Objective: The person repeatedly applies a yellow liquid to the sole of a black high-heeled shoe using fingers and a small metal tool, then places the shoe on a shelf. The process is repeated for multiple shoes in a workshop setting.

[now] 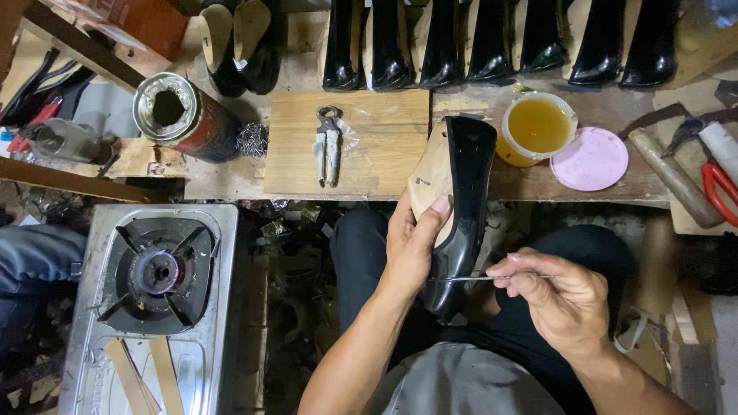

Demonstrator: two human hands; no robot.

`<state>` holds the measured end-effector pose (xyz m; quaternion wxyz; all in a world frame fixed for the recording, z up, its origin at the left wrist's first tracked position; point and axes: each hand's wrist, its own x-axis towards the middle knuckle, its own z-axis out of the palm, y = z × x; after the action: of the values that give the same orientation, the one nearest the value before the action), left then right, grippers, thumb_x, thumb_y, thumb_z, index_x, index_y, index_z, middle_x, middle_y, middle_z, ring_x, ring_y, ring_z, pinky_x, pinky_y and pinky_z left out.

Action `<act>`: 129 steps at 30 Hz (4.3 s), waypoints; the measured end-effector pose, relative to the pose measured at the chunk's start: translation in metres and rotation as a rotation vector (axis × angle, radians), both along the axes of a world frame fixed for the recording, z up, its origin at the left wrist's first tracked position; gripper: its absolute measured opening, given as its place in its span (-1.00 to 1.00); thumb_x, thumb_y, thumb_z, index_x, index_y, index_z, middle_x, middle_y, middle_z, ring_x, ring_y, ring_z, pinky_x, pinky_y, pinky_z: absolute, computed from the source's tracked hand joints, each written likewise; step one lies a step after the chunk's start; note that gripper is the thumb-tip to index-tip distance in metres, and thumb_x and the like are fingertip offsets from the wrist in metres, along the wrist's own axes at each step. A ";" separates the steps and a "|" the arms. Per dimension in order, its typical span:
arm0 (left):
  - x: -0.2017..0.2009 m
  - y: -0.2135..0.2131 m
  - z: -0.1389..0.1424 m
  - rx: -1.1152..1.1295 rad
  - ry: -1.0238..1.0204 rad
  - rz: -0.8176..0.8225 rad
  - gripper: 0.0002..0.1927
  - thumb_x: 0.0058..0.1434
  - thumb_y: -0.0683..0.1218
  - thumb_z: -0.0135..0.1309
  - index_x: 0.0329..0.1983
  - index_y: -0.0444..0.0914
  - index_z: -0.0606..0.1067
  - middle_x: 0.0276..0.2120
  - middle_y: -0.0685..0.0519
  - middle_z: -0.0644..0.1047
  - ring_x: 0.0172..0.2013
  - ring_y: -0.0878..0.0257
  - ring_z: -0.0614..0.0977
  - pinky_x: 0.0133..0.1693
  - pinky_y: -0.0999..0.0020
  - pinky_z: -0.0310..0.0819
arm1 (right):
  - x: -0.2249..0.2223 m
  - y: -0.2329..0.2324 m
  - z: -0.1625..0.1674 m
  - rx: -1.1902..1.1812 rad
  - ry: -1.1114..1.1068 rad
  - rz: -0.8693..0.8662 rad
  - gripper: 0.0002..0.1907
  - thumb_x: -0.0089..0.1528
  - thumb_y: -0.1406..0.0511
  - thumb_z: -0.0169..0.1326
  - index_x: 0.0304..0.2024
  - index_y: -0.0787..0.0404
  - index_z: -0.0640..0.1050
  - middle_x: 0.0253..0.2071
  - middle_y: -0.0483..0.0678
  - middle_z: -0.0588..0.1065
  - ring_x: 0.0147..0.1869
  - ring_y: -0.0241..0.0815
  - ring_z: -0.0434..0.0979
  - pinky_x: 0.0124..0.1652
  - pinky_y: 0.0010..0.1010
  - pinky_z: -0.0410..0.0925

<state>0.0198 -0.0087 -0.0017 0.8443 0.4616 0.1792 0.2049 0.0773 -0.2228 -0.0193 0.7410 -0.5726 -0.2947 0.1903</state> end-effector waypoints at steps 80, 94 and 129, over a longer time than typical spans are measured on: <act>0.004 0.001 -0.010 -0.099 -0.032 0.008 -0.47 0.36 -0.10 0.00 0.37 -0.36 0.33 0.10 0.02 0.53 0.05 0.33 0.55 0.11 0.44 0.42 | -0.002 -0.011 -0.021 0.060 0.312 -0.057 -0.75 0.39 0.39 0.09 0.11 0.37 0.58 -0.10 0.22 0.61 -0.17 -0.13 0.61 -0.15 -0.42 0.45; 0.002 0.005 -0.007 -0.019 -0.060 0.098 -0.35 0.34 -0.13 0.05 0.47 -0.32 0.20 0.21 -0.04 0.46 0.13 0.30 0.53 0.19 0.38 0.40 | 0.012 -0.020 -0.024 0.055 0.345 -0.141 -0.79 0.42 0.43 0.09 0.09 0.37 0.56 -0.14 0.21 0.59 -0.15 -0.14 0.58 -0.14 -0.43 0.41; -0.011 0.003 -0.016 0.614 0.046 0.161 -0.14 -0.01 -0.07 0.47 0.40 -0.25 0.43 0.23 -0.05 0.34 0.28 0.15 0.40 0.35 0.29 0.30 | 0.002 0.018 0.034 -0.466 -0.329 0.018 -0.67 0.26 0.40 0.15 0.09 0.32 0.53 -0.21 0.00 0.68 -0.22 -0.30 0.68 -0.15 -0.50 0.54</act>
<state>0.0085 -0.0057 -0.0181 0.6421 0.6840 0.1641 0.3049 0.0794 -0.2047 0.0152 0.5300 -0.7481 -0.3642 0.1639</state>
